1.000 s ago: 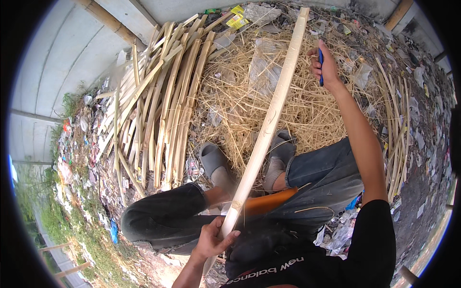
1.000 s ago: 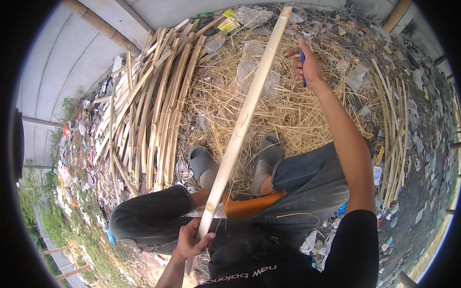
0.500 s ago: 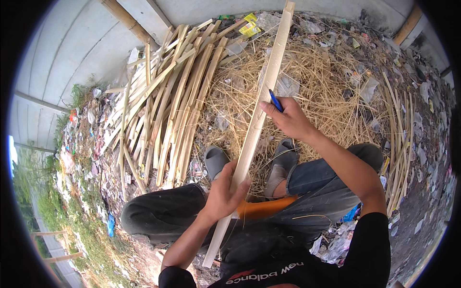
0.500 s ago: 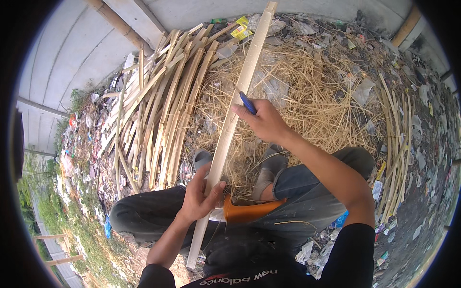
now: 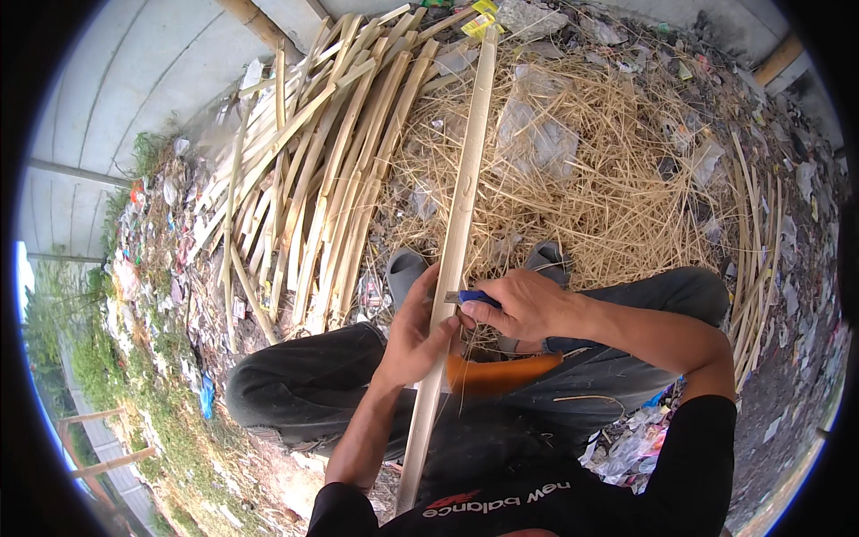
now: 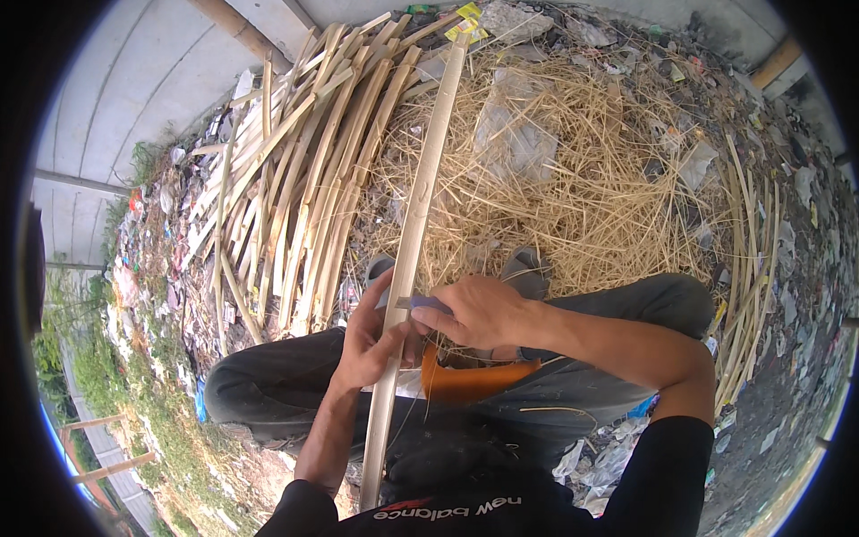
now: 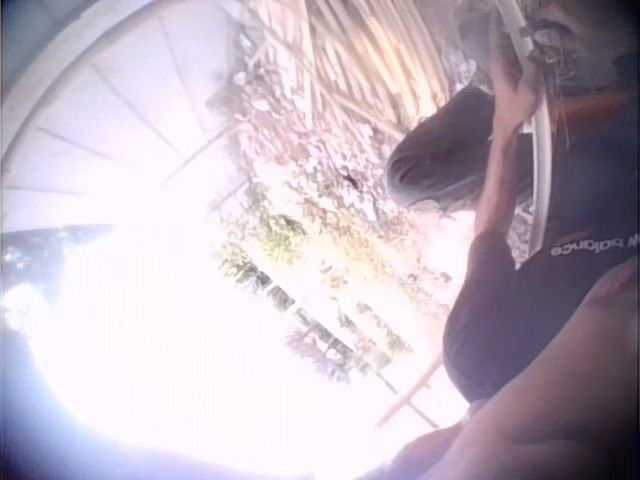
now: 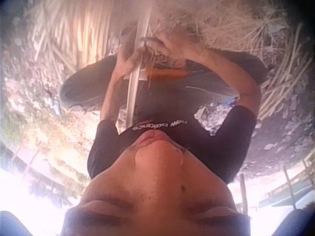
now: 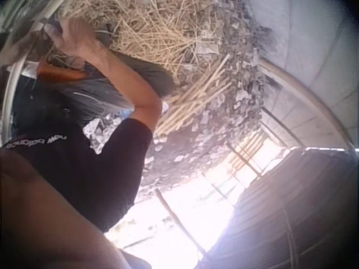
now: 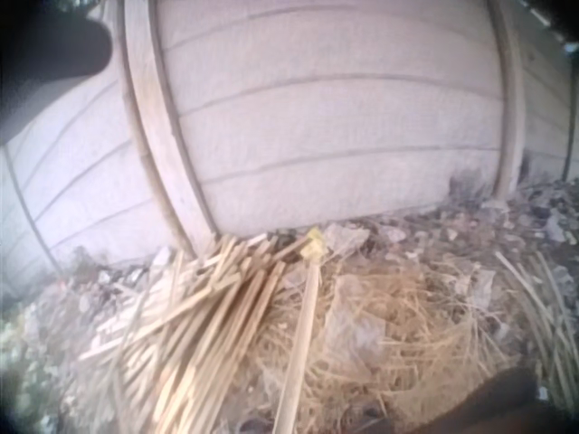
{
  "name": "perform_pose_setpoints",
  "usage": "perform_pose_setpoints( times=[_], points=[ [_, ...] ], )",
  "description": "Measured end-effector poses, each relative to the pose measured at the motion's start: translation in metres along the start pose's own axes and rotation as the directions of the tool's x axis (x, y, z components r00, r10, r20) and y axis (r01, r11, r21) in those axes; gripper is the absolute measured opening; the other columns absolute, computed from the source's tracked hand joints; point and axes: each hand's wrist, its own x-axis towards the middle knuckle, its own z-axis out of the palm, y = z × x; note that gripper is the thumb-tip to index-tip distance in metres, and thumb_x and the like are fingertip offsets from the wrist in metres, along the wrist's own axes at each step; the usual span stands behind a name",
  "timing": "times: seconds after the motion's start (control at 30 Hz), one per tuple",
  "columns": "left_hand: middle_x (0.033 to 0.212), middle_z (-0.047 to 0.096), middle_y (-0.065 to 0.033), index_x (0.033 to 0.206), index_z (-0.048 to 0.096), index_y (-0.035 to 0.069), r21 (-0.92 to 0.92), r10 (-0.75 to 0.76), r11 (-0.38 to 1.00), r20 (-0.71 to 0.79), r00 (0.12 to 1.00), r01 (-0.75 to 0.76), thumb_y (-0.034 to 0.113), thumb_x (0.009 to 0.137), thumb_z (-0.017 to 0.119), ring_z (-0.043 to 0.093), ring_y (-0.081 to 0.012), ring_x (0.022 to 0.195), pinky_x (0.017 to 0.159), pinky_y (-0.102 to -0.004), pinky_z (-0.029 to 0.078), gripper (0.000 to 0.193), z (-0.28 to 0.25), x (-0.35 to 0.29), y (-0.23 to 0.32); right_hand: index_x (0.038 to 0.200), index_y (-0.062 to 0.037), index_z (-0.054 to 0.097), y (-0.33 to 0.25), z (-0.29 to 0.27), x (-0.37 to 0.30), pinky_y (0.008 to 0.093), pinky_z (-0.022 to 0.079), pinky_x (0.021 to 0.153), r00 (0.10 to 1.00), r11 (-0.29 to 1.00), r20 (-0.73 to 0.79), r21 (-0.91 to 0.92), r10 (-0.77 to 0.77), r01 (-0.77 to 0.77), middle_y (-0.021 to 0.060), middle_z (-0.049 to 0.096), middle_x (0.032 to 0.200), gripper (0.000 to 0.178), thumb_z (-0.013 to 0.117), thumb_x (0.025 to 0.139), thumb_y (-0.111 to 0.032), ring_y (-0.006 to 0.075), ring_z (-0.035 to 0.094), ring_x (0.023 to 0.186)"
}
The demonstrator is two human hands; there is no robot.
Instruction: The person sits on the ground and uses a knife to split long bamboo poles into thin strips. They hold the bamboo with one hand and use the knife to shave and separate the material, creating a pile of processed strips.
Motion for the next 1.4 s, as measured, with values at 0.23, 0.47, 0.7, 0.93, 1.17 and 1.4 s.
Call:
perform_pose_setpoints(
  times=[0.23,0.47,0.7,0.93,1.17,1.4],
  points=[
    [0.116,0.067,-0.018,0.157,0.025,-0.009,0.34,0.008,0.94,-0.091,0.996,0.023,-0.001,0.092,0.062,0.068,-0.0172,0.093,0.078,-0.0291,0.055,0.075,-0.005,-0.007,-0.003,0.083,-0.0017,0.07,0.009,0.009,0.006,0.0513,0.052,0.056,0.989,0.966,-0.119,-0.254,-0.085,0.052,0.0189,0.062,0.057,0.053,0.057,0.1,-0.05,0.041,0.066,0.056],
    [0.134,0.06,-0.0238,0.156,0.027,-0.011,0.385,0.057,0.922,-0.069,0.996,-0.026,0.004,0.092,0.065,0.062,-0.0241,0.118,0.105,-0.0364,0.047,0.076,-0.01,-0.009,-0.014,0.075,-0.0009,0.064,0.046,-0.03,0.04,0.0481,0.045,0.053,0.903,0.969,-0.43,-0.217,0.015,-0.12,0.0157,0.052,0.053,0.065,0.049,0.104,-0.057,0.0345,0.055,0.05],
    [0.096,0.067,-0.0065,0.158,0.028,-0.005,0.278,-0.061,0.96,0.149,0.987,0.018,0.006,0.095,0.062,0.058,-0.0051,0.064,0.06,-0.0224,0.05,0.072,0.007,-0.022,-0.004,0.076,0.0017,0.061,0.122,-0.139,0.017,0.0443,0.04,0.057,0.501,0.947,-0.85,-0.01,0.161,-0.322,0.0052,0.049,0.056,0.074,0.04,0.106,-0.063,0.0246,0.048,0.053],
    [0.123,0.064,-0.0126,0.159,0.027,-0.005,0.333,0.034,0.94,0.133,0.991,-0.077,-0.002,0.095,0.062,0.062,-0.0108,0.099,0.086,-0.0265,0.053,0.073,0.004,-0.015,-0.013,0.085,-0.0064,0.058,0.078,-0.097,0.016,0.0259,0.03,0.042,0.794,0.759,-0.539,0.63,0.279,0.161,-0.0054,0.042,0.055,0.044,0.061,0.102,-0.047,0.0048,0.037,0.046],
    [0.132,0.06,-0.0142,0.156,0.029,-0.009,0.302,0.013,0.953,0.036,0.999,-0.023,0.008,0.097,0.07,0.057,-0.0133,0.115,0.1,-0.0287,0.047,0.074,0.009,-0.009,-0.017,0.081,-0.0078,0.057,0.04,-0.049,0.025,0.0263,0.032,0.045,0.864,0.763,-0.455,0.631,0.216,0.141,-0.0073,0.044,0.058,0.037,0.068,0.099,-0.037,0.0044,0.039,0.049],
    [0.123,0.063,-0.0119,0.152,0.037,-0.01,0.261,0.005,0.965,-0.03,1.0,0.003,0.01,0.098,0.069,0.06,-0.0134,0.109,0.094,-0.028,0.049,0.065,0.011,-0.013,-0.032,0.084,-0.003,0.061,0.056,-0.076,0.013,0.0378,0.037,0.051,0.771,0.992,-0.636,0.113,0.027,0.058,0.0016,0.047,0.058,0.051,0.054,0.104,-0.049,0.0173,0.043,0.051]
  ],
)
